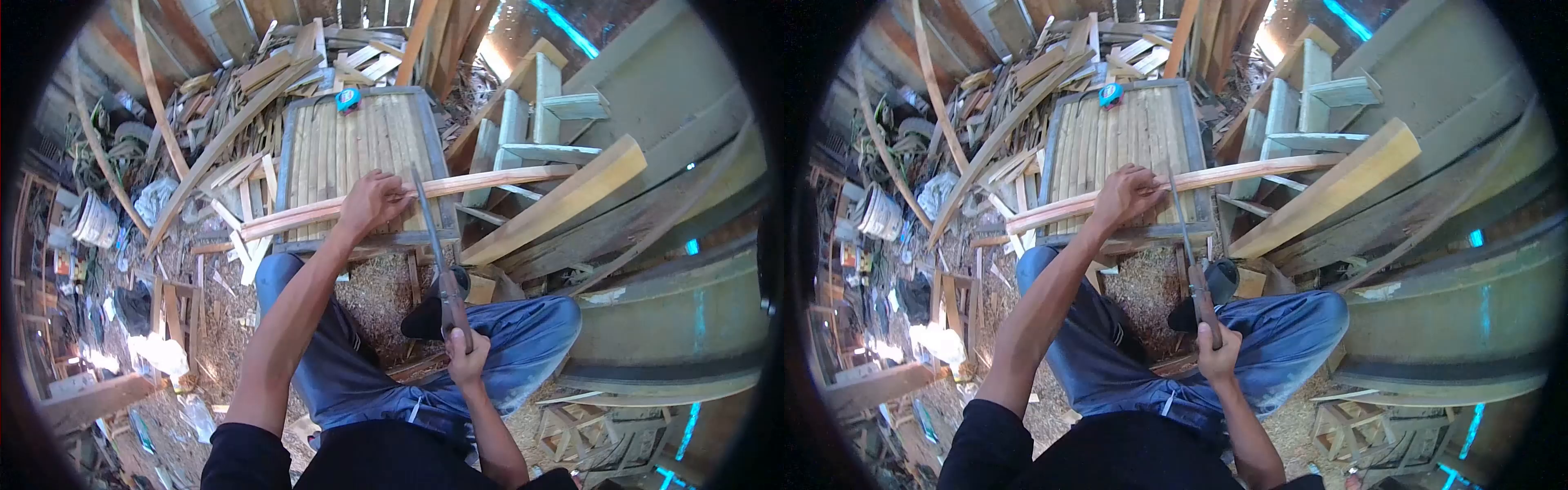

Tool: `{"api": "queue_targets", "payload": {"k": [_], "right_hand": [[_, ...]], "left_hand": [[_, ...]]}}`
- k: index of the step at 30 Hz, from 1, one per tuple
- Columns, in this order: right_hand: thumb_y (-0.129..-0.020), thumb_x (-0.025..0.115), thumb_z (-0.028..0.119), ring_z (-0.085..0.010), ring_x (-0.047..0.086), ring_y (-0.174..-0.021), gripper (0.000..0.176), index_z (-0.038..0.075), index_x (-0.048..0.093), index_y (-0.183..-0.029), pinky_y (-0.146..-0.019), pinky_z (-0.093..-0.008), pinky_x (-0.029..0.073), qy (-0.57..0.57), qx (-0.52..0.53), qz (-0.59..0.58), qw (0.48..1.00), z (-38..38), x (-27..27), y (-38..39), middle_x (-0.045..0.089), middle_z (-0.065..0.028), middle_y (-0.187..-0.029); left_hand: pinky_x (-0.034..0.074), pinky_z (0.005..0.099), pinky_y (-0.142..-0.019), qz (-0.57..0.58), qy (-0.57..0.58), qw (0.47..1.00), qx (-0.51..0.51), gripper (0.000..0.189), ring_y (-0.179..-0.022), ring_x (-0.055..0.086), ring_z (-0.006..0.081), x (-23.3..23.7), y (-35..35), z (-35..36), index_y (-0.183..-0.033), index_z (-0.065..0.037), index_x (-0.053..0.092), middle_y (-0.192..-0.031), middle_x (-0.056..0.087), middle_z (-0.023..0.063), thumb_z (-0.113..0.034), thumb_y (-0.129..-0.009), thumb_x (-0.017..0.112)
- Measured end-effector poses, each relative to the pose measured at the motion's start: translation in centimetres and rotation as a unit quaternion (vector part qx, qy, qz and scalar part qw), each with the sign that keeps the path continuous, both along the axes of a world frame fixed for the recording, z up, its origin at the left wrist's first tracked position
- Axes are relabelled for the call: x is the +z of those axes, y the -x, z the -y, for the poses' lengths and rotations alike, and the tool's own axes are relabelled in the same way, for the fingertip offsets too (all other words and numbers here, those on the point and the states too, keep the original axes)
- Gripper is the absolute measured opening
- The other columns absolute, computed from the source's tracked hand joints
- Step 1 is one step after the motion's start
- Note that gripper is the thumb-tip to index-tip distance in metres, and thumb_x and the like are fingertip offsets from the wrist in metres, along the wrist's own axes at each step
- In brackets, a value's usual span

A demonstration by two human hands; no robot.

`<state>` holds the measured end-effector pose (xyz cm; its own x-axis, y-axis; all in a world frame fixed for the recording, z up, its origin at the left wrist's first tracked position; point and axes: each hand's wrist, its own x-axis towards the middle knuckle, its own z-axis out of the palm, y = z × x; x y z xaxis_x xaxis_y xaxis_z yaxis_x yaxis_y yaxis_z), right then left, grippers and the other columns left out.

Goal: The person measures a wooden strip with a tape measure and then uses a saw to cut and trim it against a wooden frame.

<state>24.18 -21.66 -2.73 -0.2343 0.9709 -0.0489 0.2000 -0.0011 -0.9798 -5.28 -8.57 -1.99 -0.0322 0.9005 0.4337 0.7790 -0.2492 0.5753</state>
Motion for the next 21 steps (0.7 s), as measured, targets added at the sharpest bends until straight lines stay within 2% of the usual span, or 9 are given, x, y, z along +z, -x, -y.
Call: {"api": "queue_targets", "payload": {"k": [1, 2, 5, 7, 10, 12, 15, 19, 21], "right_hand": [[-0.093, 0.059, 0.026, -0.008, 0.043, -0.051, 0.038, -0.005, 0.058, -0.071, -0.048, -0.031, 0.037, 0.002, -0.003, -0.011, 1.0, 0.7, 0.3, -0.3, 0.043, -0.0052, -0.053], [-0.093, 0.06, 0.026, -0.0092, 0.044, -0.049, 0.036, -0.004, 0.059, -0.072, -0.048, -0.0315, 0.038, -0.037, 0.017, 0.034, 0.999, -0.1, -0.1, 0.1, 0.042, -0.0061, -0.052], [-0.092, 0.061, 0.027, -0.0133, 0.043, -0.046, 0.035, -0.002, 0.059, -0.073, -0.048, -0.0332, 0.037, -0.079, -0.025, 0.021, 0.996, -3.6, 0.1, 5.0, 0.04, -0.0093, -0.05], [-0.092, 0.061, 0.026, -0.0138, 0.041, -0.046, 0.035, -0.003, 0.059, -0.073, -0.048, -0.0335, 0.037, -0.09, -0.024, 0.032, 0.995, -5.0, 0.3, 5.9, 0.041, -0.0094, -0.051], [-0.092, 0.061, 0.025, -0.0103, 0.043, -0.048, 0.035, -0.005, 0.059, -0.075, -0.048, -0.0322, 0.037, -0.036, -0.023, 0.021, 0.999, -4.0, 0.4, 4.3, 0.04, -0.0079, -0.051], [-0.092, 0.061, 0.026, -0.0076, 0.043, -0.051, 0.036, -0.005, 0.06, -0.075, -0.048, -0.0305, 0.037, 0.02, -0.008, -0.002, 1.0, -1.6, -0.6, 1.2, 0.04, -0.006, -0.052], [-0.092, 0.061, 0.027, -0.0063, 0.044, -0.053, 0.037, -0.006, 0.059, -0.075, -0.049, -0.029, 0.038, -0.015, 0.004, 0.013, 1.0, -0.9, 0.1, 0.4, 0.041, -0.0052, -0.053], [-0.093, 0.059, 0.026, -0.0081, 0.041, -0.05, 0.037, -0.004, 0.057, -0.071, -0.047, -0.0321, 0.035, -0.059, -0.005, 0.011, 0.998, -5.6, -0.1, 5.5, 0.037, -0.007, -0.053], [-0.098, 0.055, 0.029, -0.0044, 0.043, -0.054, 0.041, 0.004, 0.051, -0.066, -0.047, -0.024, 0.032, -0.062, -0.003, 0.06, 0.996, -7.3, 0.3, 7.1, 0.046, 0.0041, -0.057]], "left_hand": [[0.048, 0.0412, -0.073, 0.002, 0.007, 1.0, 0.006, 0.022, -0.075, 0.059, 0.0326, -0.2, 0.1, 0.4, -0.071, -0.004, 0.06, -0.071, 0.062, 0.0114, -0.021, -0.075, 0.073], [0.049, 0.0411, -0.071, -0.009, 0.011, 1.0, 0.008, 0.022, -0.076, 0.059, 0.0317, -0.2, 0.1, 0.3, -0.073, -0.004, 0.061, -0.072, 0.063, 0.0114, -0.021, -0.076, 0.074], [0.049, 0.0413, -0.066, -0.022, -0.021, 0.999, 0.009, 0.021, -0.073, 0.06, 0.0308, -0.6, 0.2, -0.5, -0.075, -0.004, 0.063, -0.073, 0.064, 0.0115, -0.021, -0.076, 0.075], [0.05, 0.041, -0.064, -0.005, 0.023, 1.0, 0.015, 0.021, -0.071, 0.062, 0.0309, -0.3, 0.6, -0.5, -0.075, -0.005, 0.064, -0.071, 0.065, 0.0115, -0.022, -0.075, 0.076], [0.05, 0.0401, -0.064, 0.017, 0.063, 0.998, -0.002, 0.02, -0.07, 0.063, 0.0308, 0.0, 0.9, -0.7, -0.075, -0.005, 0.065, -0.069, 0.065, 0.0115, -0.022, -0.074, 0.077], [0.051, 0.0397, -0.064, 0.016, 0.051, 0.999, -0.001, 0.02, -0.071, 0.064, 0.0308, 0.3, 0.7, -0.6, -0.075, -0.006, 0.065, -0.069, 0.065, 0.0113, -0.022, -0.074, 0.077], [0.051, 0.0397, -0.065, 0.014, 0.034, 0.999, 0.009, 0.02, -0.072, 0.063, 0.0309, -0.1, 1.1, -0.2, -0.074, -0.005, 0.064, -0.069, 0.066, 0.0106, -0.021, -0.074, 0.077], [0.049, 0.0409, -0.064, -0.003, -0.007, 1.0, 0.001, 0.019, -0.067, 0.06, 0.0308, -0.6, 0.5, -0.5, -0.074, -0.005, 0.064, -0.068, 0.065, 0.0094, -0.02, -0.075, 0.076], [0.049, 0.0412, -0.064, -0.012, -0.015, 1.0, 0.0, 0.019, -0.066, 0.06, 0.0311, -0.8, 0.5, -0.4, -0.074, -0.005, 0.063, -0.068, 0.065, 0.0107, -0.02, -0.075, 0.076]]}}
